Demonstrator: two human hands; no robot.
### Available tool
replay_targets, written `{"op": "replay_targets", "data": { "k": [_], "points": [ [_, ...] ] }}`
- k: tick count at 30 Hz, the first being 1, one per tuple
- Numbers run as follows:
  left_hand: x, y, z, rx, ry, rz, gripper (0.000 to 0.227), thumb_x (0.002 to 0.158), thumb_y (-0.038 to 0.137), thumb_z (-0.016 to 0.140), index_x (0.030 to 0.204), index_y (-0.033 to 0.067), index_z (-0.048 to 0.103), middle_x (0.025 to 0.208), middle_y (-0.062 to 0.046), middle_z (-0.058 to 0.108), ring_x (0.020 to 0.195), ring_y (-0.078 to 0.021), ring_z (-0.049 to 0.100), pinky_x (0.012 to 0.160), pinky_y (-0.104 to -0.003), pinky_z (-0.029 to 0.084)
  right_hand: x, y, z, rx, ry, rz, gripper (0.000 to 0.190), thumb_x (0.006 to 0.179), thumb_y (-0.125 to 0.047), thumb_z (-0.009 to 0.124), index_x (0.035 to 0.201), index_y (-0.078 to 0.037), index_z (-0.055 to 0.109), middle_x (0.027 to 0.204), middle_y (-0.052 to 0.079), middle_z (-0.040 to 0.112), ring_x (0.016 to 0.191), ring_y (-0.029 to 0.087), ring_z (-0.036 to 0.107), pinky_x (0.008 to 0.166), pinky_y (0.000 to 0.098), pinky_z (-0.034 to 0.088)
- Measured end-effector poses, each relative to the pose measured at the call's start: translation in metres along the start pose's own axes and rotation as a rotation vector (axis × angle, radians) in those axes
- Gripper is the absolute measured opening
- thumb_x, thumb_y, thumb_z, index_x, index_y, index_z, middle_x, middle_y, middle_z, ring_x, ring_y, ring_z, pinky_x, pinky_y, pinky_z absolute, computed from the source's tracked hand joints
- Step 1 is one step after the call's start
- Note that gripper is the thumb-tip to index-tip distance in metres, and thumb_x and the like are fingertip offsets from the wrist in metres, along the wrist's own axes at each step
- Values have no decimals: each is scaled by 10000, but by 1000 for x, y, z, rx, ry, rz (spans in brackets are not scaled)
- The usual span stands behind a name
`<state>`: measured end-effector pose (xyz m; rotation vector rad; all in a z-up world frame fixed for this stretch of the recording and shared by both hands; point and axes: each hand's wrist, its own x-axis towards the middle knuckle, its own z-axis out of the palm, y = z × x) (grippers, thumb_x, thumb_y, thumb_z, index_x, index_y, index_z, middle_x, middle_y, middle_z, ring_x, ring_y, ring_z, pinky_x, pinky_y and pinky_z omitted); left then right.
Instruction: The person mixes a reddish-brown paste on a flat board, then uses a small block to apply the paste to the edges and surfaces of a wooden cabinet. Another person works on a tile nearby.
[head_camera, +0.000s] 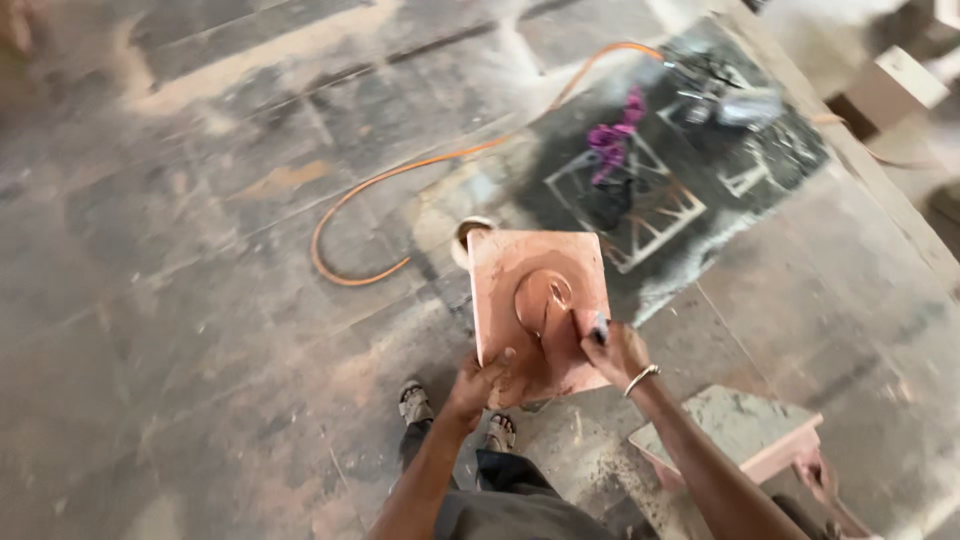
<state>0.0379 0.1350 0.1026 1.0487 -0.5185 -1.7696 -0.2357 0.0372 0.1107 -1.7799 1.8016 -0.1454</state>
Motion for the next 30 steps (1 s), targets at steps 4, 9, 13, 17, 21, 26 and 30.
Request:
{"op": "replay_targets", "data": {
  "k": [4, 9, 13, 17, 21, 26, 30],
  "points": [
    [-53, 47, -20, 192, 124, 209, 235, 993, 247, 719, 1017, 15, 696, 788, -21, 632, 674, -90, 560, 578, -275, 469, -27, -99, 25, 328, -50, -333, 235, 847, -199, 678, 831, 34, 659, 640, 197, 641, 554, 222, 665, 526, 394, 492],
    [-108, 84, -86, 200, 399, 269, 254, 927, 312, 684, 1062, 97, 692, 790, 18, 671, 675, -96, 572, 585, -294, 477, -17, -241, 47, 1107, -317, -171, 122, 919, -98, 674, 1018, -27, 678, 838, 75, 679, 723, 165, 678, 610, 337, 555],
    [-139, 101, -148, 21, 530, 520, 297, 999, 284, 726, 1050, -7, 697, 865, 6, 655, 784, -93, 560, 694, -298, 486, -33, -351, 45, 400, 27, -795, 208, 978, -131, 631, 1164, -54, 683, 852, 77, 710, 735, 200, 712, 667, 315, 559],
    [-173, 129, -199, -287, 604, 555, 335, 925, 273, 687, 1174, 51, 699, 1027, 22, 755, 928, -73, 672, 830, -260, 548, -96, -429, 90, -116, 152, -1472, 357, 787, -56, 655, 1138, -81, 715, 1076, 108, 731, 893, 289, 721, 742, 353, 584],
    [-220, 154, -258, -254, 676, 578, 366, 962, 308, 690, 1148, -6, 725, 960, -25, 744, 857, -108, 645, 766, -278, 532, -103, -487, 112, -381, -384, -1091, 248, 845, -152, 679, 1076, -165, 769, 1073, -1, 754, 858, 206, 737, 762, 335, 605],
    [-258, 173, -315, -266, 799, 646, 325, 987, 301, 722, 1078, -10, 700, 831, 44, 598, 736, -67, 497, 641, -278, 421, -66, -591, 153, -217, -65, -1228, 298, 769, -93, 710, 1053, -126, 794, 1028, 67, 773, 939, 301, 703, 789, 419, 574],
    [-277, 195, -352, -265, 934, 647, 347, 999, 370, 680, 991, 22, 684, 743, 66, 528, 649, -57, 420, 560, -273, 350, -103, -638, 208, -166, -283, -1326, 267, 777, -102, 683, 1021, -143, 784, 1051, 51, 779, 940, 238, 735, 825, 369, 594]
  ]
}}
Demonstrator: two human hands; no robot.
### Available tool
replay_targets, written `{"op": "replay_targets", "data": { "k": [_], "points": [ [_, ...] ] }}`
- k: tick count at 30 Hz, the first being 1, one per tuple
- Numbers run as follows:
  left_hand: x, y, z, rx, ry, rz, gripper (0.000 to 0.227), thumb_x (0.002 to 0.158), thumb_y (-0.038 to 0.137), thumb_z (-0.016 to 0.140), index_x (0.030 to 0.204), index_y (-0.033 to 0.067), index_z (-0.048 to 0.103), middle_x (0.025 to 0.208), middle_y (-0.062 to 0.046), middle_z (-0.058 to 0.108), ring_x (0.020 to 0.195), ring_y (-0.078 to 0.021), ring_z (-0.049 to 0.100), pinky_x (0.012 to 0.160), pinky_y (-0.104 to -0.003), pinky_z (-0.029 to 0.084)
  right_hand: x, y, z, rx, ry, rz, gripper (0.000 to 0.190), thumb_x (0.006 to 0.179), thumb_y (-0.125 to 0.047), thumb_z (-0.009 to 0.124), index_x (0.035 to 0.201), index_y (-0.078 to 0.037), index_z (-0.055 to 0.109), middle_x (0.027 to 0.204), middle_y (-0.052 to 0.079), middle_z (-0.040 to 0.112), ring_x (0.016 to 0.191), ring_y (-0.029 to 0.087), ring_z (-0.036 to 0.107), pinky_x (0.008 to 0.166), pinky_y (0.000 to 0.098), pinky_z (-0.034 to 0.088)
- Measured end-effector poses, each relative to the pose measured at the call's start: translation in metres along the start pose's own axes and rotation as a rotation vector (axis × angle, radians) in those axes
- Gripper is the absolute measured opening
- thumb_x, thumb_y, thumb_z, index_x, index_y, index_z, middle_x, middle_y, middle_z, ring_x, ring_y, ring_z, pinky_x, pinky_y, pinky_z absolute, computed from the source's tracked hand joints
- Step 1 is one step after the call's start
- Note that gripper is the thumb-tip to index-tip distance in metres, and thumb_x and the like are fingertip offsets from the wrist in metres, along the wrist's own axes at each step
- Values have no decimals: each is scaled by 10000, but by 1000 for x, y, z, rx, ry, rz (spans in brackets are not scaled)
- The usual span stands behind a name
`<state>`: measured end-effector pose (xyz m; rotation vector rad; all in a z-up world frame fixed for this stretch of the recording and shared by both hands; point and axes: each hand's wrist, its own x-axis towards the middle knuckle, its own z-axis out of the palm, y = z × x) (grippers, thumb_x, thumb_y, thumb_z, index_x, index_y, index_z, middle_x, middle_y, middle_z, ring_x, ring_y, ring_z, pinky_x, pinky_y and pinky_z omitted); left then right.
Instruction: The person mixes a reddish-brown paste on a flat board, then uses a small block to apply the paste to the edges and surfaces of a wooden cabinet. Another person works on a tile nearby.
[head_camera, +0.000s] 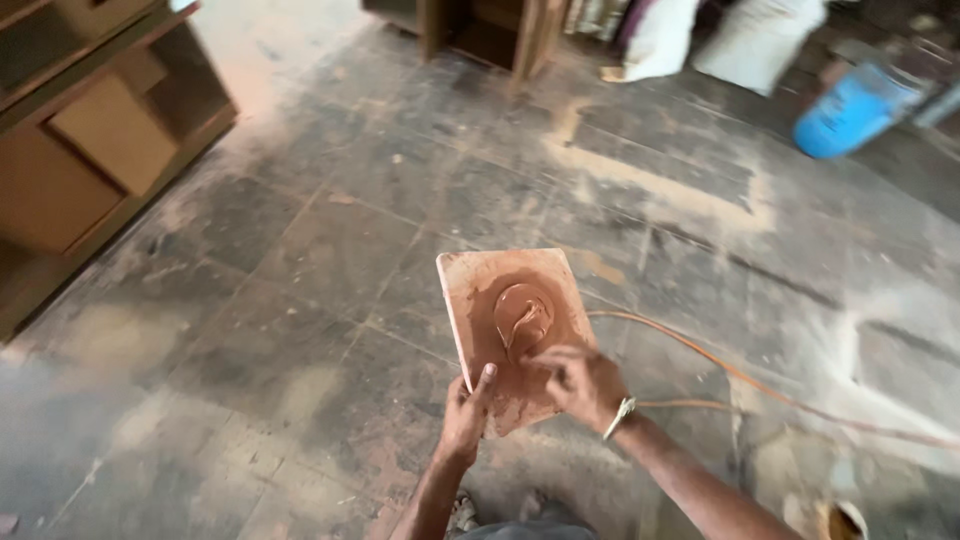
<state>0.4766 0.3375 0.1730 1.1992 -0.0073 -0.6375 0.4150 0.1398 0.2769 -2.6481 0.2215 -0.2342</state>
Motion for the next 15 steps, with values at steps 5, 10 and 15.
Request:
{"op": "replay_targets", "data": {
  "k": [5, 10, 15],
  "points": [
    [40, 35, -27, -21, 93, -10, 357, 961, 449, 590, 986, 127, 744, 668, 83, 493, 581, -40, 392, 506, -252, 324, 95, -20, 7, 7, -72, -184, 327, 840, -106, 623, 1111, -191, 785, 1119, 38, 763, 899, 213, 734, 751, 348, 604],
    [111, 55, -43, -42, 190, 54, 414, 1011, 463, 600, 889, 70, 648, 668, 74, 459, 579, -47, 391, 505, -255, 321, 176, -27, 39, 75, -208, -301, 253, 811, -125, 671, 1030, -157, 794, 1044, 46, 794, 915, 252, 743, 787, 381, 595],
    [187, 94, -48, -13, 312, 12, 399, 975, 499, 569, 938, 122, 693, 666, 85, 461, 568, -48, 375, 500, -250, 318, 294, 5, 47, 79, -265, -375, 297, 812, -122, 662, 1092, -133, 759, 1118, 88, 746, 914, 269, 734, 773, 375, 590]
  ]
}}
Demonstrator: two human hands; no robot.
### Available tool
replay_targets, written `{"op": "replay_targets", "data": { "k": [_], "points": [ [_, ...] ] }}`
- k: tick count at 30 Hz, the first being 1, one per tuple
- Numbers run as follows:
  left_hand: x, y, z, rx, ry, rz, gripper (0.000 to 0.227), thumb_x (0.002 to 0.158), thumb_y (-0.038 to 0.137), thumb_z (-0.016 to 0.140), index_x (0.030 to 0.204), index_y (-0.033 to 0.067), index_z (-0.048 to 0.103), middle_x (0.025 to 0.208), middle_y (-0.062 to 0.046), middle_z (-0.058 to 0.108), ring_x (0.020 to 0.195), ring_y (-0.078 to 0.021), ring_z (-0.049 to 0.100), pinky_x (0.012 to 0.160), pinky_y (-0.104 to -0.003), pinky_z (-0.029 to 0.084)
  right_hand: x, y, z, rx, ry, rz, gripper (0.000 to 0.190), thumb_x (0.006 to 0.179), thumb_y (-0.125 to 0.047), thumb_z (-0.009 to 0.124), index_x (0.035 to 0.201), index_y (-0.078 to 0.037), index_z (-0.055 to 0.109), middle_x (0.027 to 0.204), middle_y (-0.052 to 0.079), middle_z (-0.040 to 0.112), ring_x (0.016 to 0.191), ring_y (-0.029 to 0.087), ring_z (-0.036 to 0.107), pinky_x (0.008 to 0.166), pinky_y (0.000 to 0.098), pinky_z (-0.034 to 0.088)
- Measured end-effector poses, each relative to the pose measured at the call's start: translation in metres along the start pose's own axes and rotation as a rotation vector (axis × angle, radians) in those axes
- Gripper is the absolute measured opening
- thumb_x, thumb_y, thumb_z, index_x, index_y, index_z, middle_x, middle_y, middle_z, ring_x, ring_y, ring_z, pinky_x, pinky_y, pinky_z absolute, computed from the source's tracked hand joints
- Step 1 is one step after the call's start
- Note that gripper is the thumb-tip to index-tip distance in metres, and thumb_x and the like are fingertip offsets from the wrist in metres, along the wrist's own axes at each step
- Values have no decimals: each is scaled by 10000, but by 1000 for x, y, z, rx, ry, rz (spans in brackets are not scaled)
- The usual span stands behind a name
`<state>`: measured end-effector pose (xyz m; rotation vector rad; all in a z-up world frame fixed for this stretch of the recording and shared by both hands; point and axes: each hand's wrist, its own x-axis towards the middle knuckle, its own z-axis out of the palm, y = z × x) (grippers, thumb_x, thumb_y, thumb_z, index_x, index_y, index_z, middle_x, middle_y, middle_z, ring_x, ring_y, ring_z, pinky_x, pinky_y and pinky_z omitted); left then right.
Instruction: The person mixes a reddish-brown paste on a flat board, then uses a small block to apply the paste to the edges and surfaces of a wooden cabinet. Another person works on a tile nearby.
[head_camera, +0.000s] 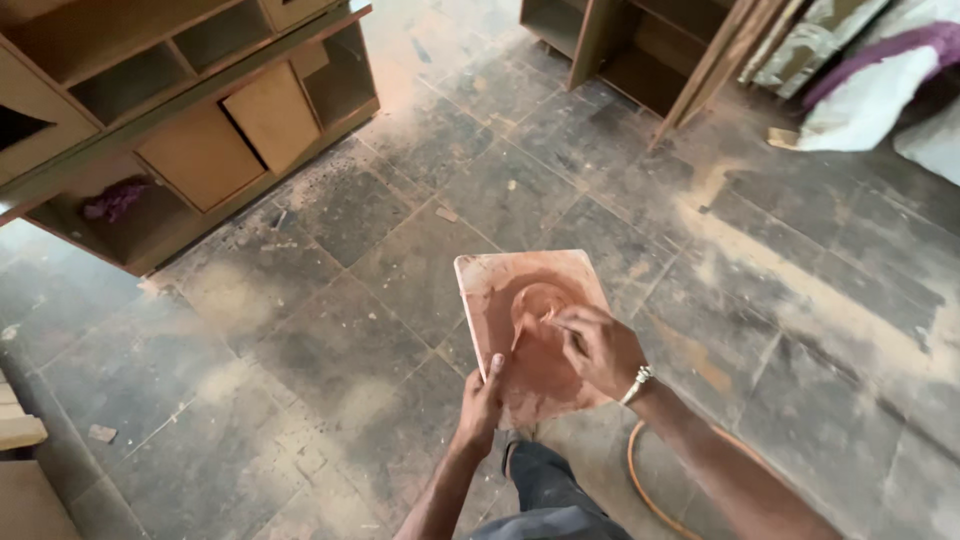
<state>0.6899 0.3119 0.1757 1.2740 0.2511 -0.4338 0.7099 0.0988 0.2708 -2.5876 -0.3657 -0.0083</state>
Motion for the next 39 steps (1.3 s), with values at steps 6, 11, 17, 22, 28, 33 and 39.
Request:
{"op": "replay_targets", "data": {
  "k": [6, 11, 17, 22, 28, 33, 39],
  "points": [
    [107, 45, 18, -94, 122, 59, 439, 995, 507, 588, 886, 88, 660, 671, 72, 481, 582, -61, 398, 505, -265, 324, 90, 20, -22, -111, -149, -173, 356, 734, -189, 710, 1084, -143, 759, 1061, 63, 731, 970, 273, 708, 759, 403, 579],
    [182, 80, 18, -106, 203, 38, 353, 941, 511, 591, 900, 169, 667, 648, 81, 415, 557, -62, 367, 491, -267, 296, 225, 82, -68, -265, -132, 89, 275, 854, -225, 683, 1117, -208, 757, 1109, 5, 730, 969, 250, 695, 809, 399, 574],
    [318, 118, -11, 33, 306, 49, 504, 969, 544, 588, 765, 83, 597, 627, 21, 474, 543, -99, 434, 473, -284, 358, 329, 76, -29, 1, -56, -206, 335, 756, -124, 681, 1071, -172, 787, 1053, 41, 759, 1008, 256, 701, 853, 384, 570],
    [414, 177, -44, 6, 237, 79, 523, 978, 575, 533, 786, 98, 631, 667, 42, 493, 597, -84, 430, 518, -276, 376, 477, 90, -5, 65, 133, -234, 273, 778, -128, 684, 1032, -140, 781, 1049, 66, 765, 979, 290, 698, 855, 409, 559],
    [529, 260, -100, 28, 262, 155, 524, 962, 603, 509, 830, 115, 648, 688, 56, 524, 618, -76, 460, 539, -279, 407, 623, 105, 0, -46, -168, -207, 267, 840, -201, 711, 1099, -146, 747, 1066, 76, 744, 1025, 288, 696, 894, 412, 561],
    [619, 271, -157, -39, 391, 123, 608, 1018, 600, 562, 806, 32, 611, 657, -20, 470, 584, -126, 408, 496, -314, 339, 726, 78, -3, -92, 148, -623, 611, 717, -158, 674, 1321, -65, 650, 1262, 120, 691, 1170, 329, 619, 890, 447, 558],
    [680, 324, -193, -398, 570, 147, 496, 953, 558, 535, 1107, 102, 655, 857, 8, 662, 693, -89, 572, 597, -269, 502, 837, 79, 34, -305, -241, -701, 393, 887, -218, 647, 1277, -232, 697, 1167, 34, 715, 1093, 294, 641, 786, 467, 562]
  ]
}}
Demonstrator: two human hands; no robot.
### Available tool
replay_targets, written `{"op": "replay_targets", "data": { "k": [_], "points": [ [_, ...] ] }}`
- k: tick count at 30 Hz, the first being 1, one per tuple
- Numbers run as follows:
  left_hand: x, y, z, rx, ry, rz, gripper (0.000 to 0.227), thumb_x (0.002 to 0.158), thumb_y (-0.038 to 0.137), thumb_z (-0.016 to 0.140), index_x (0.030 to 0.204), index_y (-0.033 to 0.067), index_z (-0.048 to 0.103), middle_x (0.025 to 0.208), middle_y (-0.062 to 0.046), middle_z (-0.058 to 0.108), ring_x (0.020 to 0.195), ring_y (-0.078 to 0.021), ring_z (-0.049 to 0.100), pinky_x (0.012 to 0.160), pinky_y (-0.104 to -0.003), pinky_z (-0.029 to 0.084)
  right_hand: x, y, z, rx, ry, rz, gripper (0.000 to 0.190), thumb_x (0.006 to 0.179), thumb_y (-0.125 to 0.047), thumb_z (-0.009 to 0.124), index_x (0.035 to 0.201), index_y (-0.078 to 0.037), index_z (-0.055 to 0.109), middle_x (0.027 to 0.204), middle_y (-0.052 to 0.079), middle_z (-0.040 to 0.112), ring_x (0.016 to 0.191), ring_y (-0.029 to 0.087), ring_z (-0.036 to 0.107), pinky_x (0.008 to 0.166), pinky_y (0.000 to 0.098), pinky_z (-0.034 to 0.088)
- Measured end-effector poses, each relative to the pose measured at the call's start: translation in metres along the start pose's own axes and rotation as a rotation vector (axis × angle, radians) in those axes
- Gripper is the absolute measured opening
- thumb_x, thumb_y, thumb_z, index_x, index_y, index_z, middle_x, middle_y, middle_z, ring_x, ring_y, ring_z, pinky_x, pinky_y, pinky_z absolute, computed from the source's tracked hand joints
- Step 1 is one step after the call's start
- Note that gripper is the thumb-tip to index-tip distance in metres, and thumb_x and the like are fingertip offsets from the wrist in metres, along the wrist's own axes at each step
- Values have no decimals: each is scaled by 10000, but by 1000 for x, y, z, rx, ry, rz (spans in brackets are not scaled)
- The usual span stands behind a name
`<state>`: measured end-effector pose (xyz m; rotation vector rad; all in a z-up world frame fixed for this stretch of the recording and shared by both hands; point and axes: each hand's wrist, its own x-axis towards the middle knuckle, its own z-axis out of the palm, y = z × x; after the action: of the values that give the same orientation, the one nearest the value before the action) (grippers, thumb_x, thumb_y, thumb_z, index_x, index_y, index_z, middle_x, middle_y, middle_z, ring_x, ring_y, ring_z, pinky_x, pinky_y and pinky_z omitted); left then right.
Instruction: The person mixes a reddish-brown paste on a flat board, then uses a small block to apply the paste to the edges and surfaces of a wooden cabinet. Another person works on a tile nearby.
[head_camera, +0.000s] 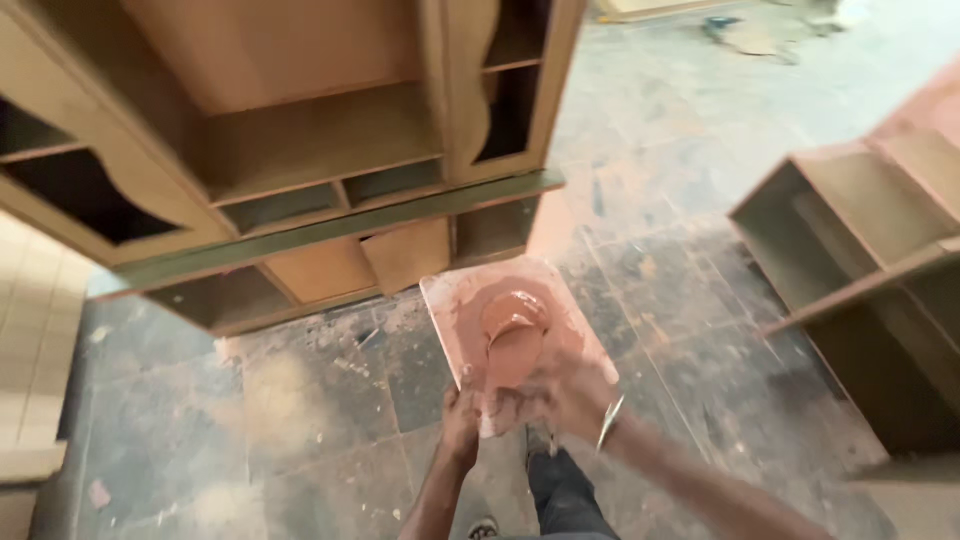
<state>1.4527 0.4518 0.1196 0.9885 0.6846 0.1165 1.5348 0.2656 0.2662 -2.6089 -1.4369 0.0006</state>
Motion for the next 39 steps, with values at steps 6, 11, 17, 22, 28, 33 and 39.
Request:
{"op": "replay_targets", "data": {
  "k": [6, 11, 17, 22, 28, 33, 39],
  "points": [
    [89, 42, 49, -28, 103, 186, 498, 971, 538, 528, 1125, 94, 694, 840, 13, 685, 616, -69, 513, 518, -251, 410, 151, 121, 4, 211, 156, 9, 344, 774, -176, 649, 1087, -210, 789, 1091, 15, 771, 1020, 232, 701, 915, 410, 579],
    [152, 66, 52, -39, 208, 329, 521, 1069, 548, 534, 885, 72, 638, 704, 63, 483, 563, -42, 400, 472, -244, 330, 239, 128, 10, 346, -325, 19, 373, 898, -236, 607, 1256, -251, 708, 1126, 16, 734, 950, 218, 715, 871, 361, 585],
    [224, 121, 56, -146, 305, 419, 449, 1029, 511, 541, 845, 110, 623, 719, 92, 498, 636, -33, 415, 534, -234, 329, 355, 136, 21, 438, 194, -457, 304, 797, -169, 667, 1082, -152, 772, 1142, 76, 748, 1090, 239, 686, 933, 380, 567],
    [296, 149, 25, -343, 370, 402, 340, 1008, 450, 567, 975, 128, 673, 794, 99, 508, 680, -27, 416, 574, -229, 341, 457, 157, 29, 327, -96, -278, 294, 882, -220, 689, 1162, -218, 778, 1096, 45, 729, 1015, 259, 700, 834, 387, 577],
    [408, 186, -23, -501, 386, 354, 318, 986, 432, 593, 939, 125, 664, 800, 80, 600, 690, -24, 525, 603, -234, 430, 537, 154, 96, 148, -13, -525, 327, 768, -204, 716, 1088, -161, 762, 1097, 59, 664, 995, 291, 678, 758, 444, 574],
    [493, 170, -68, -428, 385, 252, 397, 1002, 475, 629, 763, 185, 502, 570, 85, 401, 440, -38, 322, 398, -261, 236, 659, 199, 108, 166, -187, -167, 259, 830, -236, 716, 1072, -166, 772, 1098, 79, 699, 999, 318, 677, 822, 466, 569],
    [554, 199, -92, -409, 379, 242, 356, 993, 468, 623, 795, 183, 546, 564, 102, 387, 430, -20, 307, 390, -253, 219, 741, 220, 170, 85, -219, -32, 249, 839, -243, 745, 1063, -136, 759, 1118, 90, 735, 1063, 304, 675, 926, 418, 560]
  ]
}}
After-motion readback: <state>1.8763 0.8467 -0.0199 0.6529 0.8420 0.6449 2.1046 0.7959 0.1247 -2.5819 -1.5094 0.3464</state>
